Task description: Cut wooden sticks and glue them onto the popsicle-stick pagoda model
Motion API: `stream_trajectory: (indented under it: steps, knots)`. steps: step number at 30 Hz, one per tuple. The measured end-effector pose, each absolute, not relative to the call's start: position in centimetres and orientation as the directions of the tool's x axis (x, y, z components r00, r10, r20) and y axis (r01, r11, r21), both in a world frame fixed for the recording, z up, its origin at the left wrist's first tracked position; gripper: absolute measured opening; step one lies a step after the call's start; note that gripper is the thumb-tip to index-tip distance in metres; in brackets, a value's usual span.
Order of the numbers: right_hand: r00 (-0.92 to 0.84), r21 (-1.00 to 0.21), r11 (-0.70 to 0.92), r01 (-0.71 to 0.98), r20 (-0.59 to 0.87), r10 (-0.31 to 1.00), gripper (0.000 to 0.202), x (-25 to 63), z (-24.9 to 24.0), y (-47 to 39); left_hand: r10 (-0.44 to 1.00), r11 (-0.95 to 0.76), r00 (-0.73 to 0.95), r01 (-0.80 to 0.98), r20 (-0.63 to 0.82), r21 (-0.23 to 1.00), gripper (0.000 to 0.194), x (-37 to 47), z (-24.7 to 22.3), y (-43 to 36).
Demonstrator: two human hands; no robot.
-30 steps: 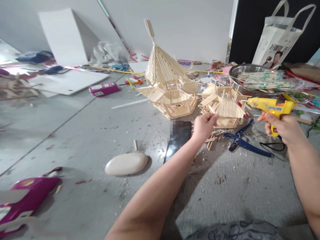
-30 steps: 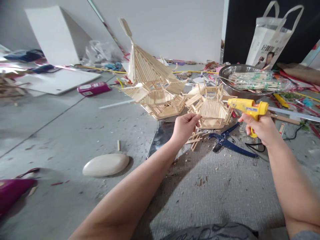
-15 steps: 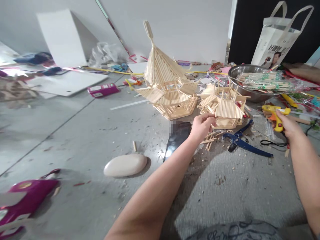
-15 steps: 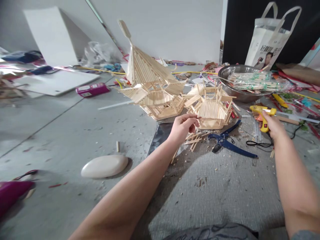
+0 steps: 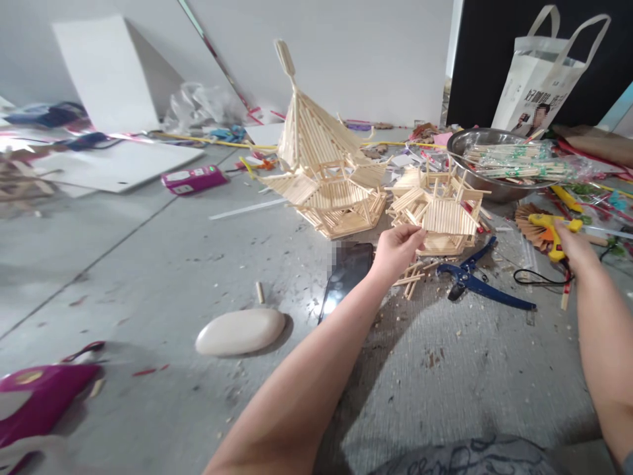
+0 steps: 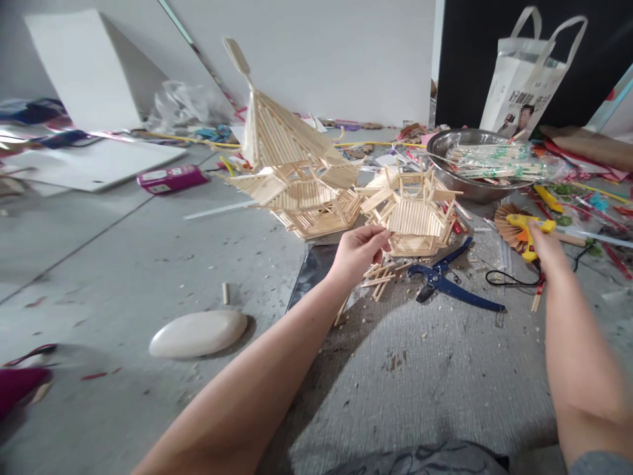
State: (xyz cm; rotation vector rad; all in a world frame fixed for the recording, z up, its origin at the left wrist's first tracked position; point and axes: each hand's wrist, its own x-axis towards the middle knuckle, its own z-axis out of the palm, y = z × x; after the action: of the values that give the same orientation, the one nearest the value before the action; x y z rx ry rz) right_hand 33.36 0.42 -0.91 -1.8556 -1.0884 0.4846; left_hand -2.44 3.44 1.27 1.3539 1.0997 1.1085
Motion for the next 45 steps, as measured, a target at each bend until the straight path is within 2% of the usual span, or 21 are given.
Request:
stream_trajectory:
  steps: [3, 6, 8, 10, 12, 15, 18, 21, 23, 27, 31, 45]
  knots:
    - [0.699, -0.691, -0.470, 0.549, 0.070, 0.712, 0.040, 33.9, -0.2, 0.1, 0.987, -0.077, 0.150, 0.086, 0.063, 0.993, 0.019, -2.4, 1.0, 3.5]
    - [0.778, -0.530, -0.631, 0.567, 0.092, 0.622, 0.043, 33.7, 1.2, -0.4, 0.987, -0.112, 0.129, 0.146, 0.093, 0.983, 0.021, -2.4, 0.8, 3.6]
    - [0.734, -0.394, -0.640, 0.660, 0.152, 0.662, 0.039, 32.4, 2.5, -0.4, 0.987, -0.132, 0.121, 0.190, 0.111, 0.973, 0.022, -2.4, 0.7, 3.6]
    - [0.562, -0.305, -0.481, 0.822, 0.301, 0.770, 0.034, 30.0, 3.9, 0.0, 0.985, -0.150, 0.119, 0.232, 0.125, 0.961, 0.025, -2.3, 0.7, 3.7]
    - [0.344, -0.337, -0.198, 0.921, 0.461, 0.818, 0.026, 26.8, 5.2, 0.9, 0.983, -0.165, 0.117, 0.262, 0.139, 0.951, 0.026, -2.4, 0.7, 3.7]
    - [0.044, -0.356, 0.206, 0.912, 0.583, 0.811, 0.020, 21.7, 6.5, 2.9, 0.982, -0.179, 0.114, 0.287, 0.152, 0.941, 0.026, -2.3, 0.7, 3.7]
    - [-0.123, -0.399, 0.402, 0.824, 0.567, 0.814, 0.019, 18.1, 6.9, 5.1, 0.982, -0.179, 0.114, 0.289, 0.152, 0.941, 0.025, -2.3, 0.7, 3.7]
    - [-0.112, -0.513, 0.394, 0.762, 0.495, 0.862, 0.023, 16.7, 6.5, 6.8, 0.982, -0.176, 0.118, 0.291, 0.147, 0.940, 0.026, -2.3, 0.6, 3.8]
    - [-0.114, -0.537, 0.366, 0.760, 0.445, 0.889, 0.023, 16.5, 6.2, 7.4, 0.981, -0.182, 0.125, 0.295, 0.151, 0.938, 0.027, -2.3, 0.5, 3.9]
    - [-0.145, -0.466, 0.347, 0.814, 0.415, 0.898, 0.016, 16.6, 5.8, 8.1, 0.974, -0.213, 0.137, 0.304, 0.179, 0.928, 0.028, -2.3, 0.3, 3.9]
    - [-0.161, -0.412, 0.350, 0.841, 0.427, 0.890, 0.019, 16.7, 5.7, 8.3, 0.970, -0.238, 0.132, 0.324, 0.206, 0.916, 0.028, -2.2, 0.2, 3.9]
    - [-0.161, -0.342, 0.312, 0.886, 0.404, 0.900, 0.023, 16.5, 5.7, 8.3, 0.950, -0.312, 0.120, 0.461, 0.289, 0.831, 0.024, -2.3, 1.3, 3.2]
